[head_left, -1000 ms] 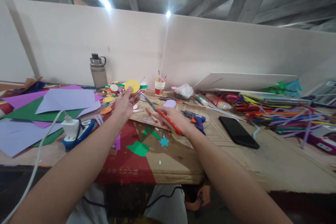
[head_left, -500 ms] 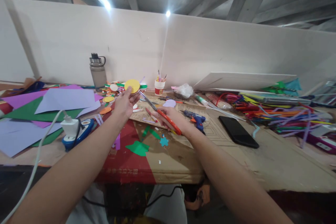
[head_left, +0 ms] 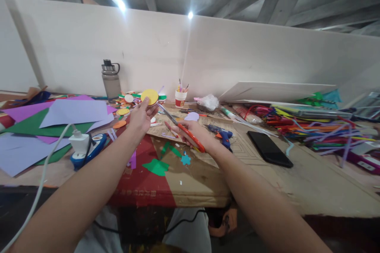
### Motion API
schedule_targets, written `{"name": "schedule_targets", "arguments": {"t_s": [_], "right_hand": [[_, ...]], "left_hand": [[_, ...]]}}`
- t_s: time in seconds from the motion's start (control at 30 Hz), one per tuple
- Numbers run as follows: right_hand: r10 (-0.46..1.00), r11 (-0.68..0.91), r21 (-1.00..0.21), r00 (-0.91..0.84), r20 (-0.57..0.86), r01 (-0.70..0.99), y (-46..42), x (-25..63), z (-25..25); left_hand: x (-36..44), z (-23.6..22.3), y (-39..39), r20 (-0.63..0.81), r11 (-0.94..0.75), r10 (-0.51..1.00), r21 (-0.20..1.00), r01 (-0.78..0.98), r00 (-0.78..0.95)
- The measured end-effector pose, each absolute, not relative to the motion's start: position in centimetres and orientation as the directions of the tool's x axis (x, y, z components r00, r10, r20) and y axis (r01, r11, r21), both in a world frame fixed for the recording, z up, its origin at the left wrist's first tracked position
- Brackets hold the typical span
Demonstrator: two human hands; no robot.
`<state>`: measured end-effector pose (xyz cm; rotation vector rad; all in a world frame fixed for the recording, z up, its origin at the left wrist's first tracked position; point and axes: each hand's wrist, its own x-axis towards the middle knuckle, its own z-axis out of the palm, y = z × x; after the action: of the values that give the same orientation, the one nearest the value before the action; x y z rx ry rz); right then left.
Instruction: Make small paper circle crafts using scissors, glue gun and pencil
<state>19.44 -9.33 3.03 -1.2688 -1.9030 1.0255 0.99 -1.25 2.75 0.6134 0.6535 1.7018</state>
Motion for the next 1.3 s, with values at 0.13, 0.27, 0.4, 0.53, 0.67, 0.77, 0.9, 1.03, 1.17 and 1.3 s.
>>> {"name": "schedule_targets", "arguments": {"t_s": [0.13, 0.27, 0.4, 0.53, 0.67, 0.77, 0.9, 1.03, 1.17, 1.3], "right_hand": [[0.942, 0.213, -0.857, -0.333, 0.052, 0.469, -9.15, 19.47, 2.89], [0.942, 0.216, -0.85, -0.333, 0.052, 0.48, -9.2, 19.41, 2.99], [0.945, 0.217, -0.845, -0.323, 0.056, 0.489, -9.46, 19.27, 3.23], [0.942, 0.217, -0.849, -0.331, 0.053, 0.482, -9.59, 19.21, 3.36], [0.943, 0.213, -0.826, -0.331, 0.034, 0.521, -9.5, 19.35, 3.38], [0.93, 0.274, -0.804, -0.358, 0.082, 0.528, -9.45, 19.48, 3.34], [0.928, 0.281, -0.799, -0.363, 0.085, 0.531, -9.47, 19.45, 3.28], [0.923, 0.304, -0.79, -0.369, 0.106, 0.532, -9.43, 19.5, 3.16], [0.911, 0.356, -0.763, -0.382, 0.156, 0.539, -9.55, 19.65, 3.19], [0.912, 0.358, -0.764, -0.376, 0.164, 0.537, -9.76, 19.55, 3.36]], "left_hand": [[0.98, 2.68, -1.22, 0.065, -0.196, 0.975, 0.698, -0.689, -0.212], [1.03, 2.76, -1.25, 0.063, -0.193, 0.976, 0.696, -0.692, -0.209], [1.09, 2.92, -1.35, 0.057, -0.19, 0.976, 0.697, -0.691, -0.21], [1.09, 2.93, -1.32, 0.047, -0.188, 0.975, 0.687, -0.702, -0.215], [1.14, 2.93, -1.36, 0.037, -0.176, 0.978, 0.682, -0.71, -0.207], [1.2, 2.99, -1.49, 0.041, -0.178, 0.978, 0.684, -0.707, -0.207], [1.19, 3.03, -1.56, 0.058, -0.189, 0.977, 0.686, -0.703, -0.206], [1.15, 2.99, -1.58, 0.066, -0.193, 0.976, 0.691, -0.697, -0.206], [1.23, 2.99, -1.7, 0.084, -0.203, 0.976, 0.688, -0.696, -0.202], [1.34, 2.99, -1.8, 0.091, -0.209, 0.975, 0.694, -0.689, -0.204]]}}
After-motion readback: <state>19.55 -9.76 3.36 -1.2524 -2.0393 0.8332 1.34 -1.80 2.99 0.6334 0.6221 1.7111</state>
